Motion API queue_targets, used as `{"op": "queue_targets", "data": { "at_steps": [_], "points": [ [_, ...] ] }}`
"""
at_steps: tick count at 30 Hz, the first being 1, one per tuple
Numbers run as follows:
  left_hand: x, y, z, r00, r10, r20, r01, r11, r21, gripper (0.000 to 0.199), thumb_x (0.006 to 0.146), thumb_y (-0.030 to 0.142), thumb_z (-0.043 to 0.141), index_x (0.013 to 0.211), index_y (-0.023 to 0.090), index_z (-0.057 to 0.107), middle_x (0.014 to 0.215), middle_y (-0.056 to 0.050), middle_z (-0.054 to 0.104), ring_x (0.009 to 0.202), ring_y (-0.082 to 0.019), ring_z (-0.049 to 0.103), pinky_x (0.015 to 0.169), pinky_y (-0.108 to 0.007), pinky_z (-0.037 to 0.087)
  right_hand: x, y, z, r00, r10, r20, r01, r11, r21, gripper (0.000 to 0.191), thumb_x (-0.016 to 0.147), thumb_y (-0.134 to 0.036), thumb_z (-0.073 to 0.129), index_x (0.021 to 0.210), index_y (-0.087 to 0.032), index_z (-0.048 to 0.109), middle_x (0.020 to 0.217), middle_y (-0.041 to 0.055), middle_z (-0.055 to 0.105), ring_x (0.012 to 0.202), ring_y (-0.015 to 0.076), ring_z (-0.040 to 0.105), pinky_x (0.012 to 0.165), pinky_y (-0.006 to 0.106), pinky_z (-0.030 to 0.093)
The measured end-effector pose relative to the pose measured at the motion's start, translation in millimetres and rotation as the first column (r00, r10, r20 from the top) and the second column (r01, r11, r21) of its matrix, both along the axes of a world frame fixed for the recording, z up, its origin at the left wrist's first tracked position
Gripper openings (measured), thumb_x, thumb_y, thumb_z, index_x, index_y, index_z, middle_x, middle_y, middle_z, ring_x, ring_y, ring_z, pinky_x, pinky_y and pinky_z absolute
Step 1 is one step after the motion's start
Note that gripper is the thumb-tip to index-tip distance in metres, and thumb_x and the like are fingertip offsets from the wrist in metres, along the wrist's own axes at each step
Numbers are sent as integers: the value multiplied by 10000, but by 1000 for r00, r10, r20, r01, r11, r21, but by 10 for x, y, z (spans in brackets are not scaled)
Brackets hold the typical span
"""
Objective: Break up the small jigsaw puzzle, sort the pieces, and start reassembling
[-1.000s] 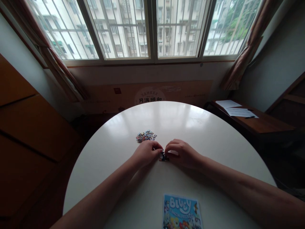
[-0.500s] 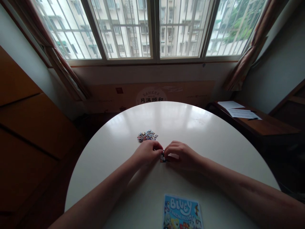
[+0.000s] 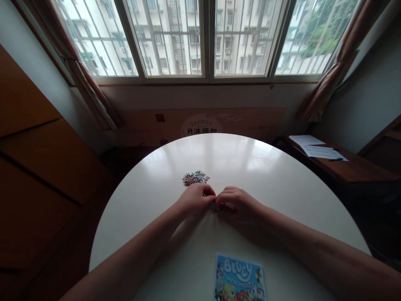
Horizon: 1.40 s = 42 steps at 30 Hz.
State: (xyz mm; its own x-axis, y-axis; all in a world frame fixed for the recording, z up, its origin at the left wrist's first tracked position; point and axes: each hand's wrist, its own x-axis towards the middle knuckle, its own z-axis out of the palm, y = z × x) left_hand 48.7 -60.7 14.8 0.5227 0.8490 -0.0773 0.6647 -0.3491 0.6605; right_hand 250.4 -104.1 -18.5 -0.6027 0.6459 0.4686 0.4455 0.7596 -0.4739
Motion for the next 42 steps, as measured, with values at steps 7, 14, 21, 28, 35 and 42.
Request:
{"op": "queue_targets", "data": {
  "at_steps": [7,14,21,28,35,42],
  "points": [
    [-9,40,-60,999,-5,43,5,1000,1,174,742,260,634,825,200,775,820,-14,769,799,-213,694,703,-290,482,-9,-4,6,1000,12,-23,-12,1000,-26,252,782,-34,634,907,-242,701,862,-22,734,793,139,627,799,281,490],
    [-15,37,-54,996,9,90,-6,1000,-24,164,747,265,645,818,206,781,817,-8,774,797,-213,693,730,-293,493,-8,4,0,999,9,-45,-10,999,-39,281,757,-12,602,883,-236,716,835,-7,725,783,144,618,786,271,487],
    [-17,54,-80,995,-11,101,12,1000,-17,181,754,251,647,849,217,798,834,2,780,800,-205,692,762,-289,495,-18,7,15,999,6,-46,-8,999,-46,259,742,-17,605,866,-217,714,816,7,704,777,143,607,730,244,476],
    [-20,68,-76,995,-10,99,13,1000,-28,190,753,252,648,861,219,802,853,-2,781,846,-212,703,772,-287,499,-20,18,-9,999,7,-46,-9,1000,-29,221,764,-44,616,863,-216,712,819,14,692,760,137,607,715,236,471],
    [-20,81,-87,988,30,149,-23,998,-52,170,747,245,648,827,190,787,823,-22,773,819,-218,698,764,-299,507,-21,6,5,1000,10,-15,-10,1000,-18,251,769,-28,601,881,-221,718,832,8,726,784,151,622,770,260,490],
    [-20,106,-115,968,85,237,-76,996,-48,135,780,249,647,828,178,751,823,-31,765,794,-205,686,756,-305,524,-16,-4,15,1000,16,16,-15,999,-41,288,803,-32,590,938,-241,736,889,-8,755,837,158,652,834,287,499]
  ]
}}
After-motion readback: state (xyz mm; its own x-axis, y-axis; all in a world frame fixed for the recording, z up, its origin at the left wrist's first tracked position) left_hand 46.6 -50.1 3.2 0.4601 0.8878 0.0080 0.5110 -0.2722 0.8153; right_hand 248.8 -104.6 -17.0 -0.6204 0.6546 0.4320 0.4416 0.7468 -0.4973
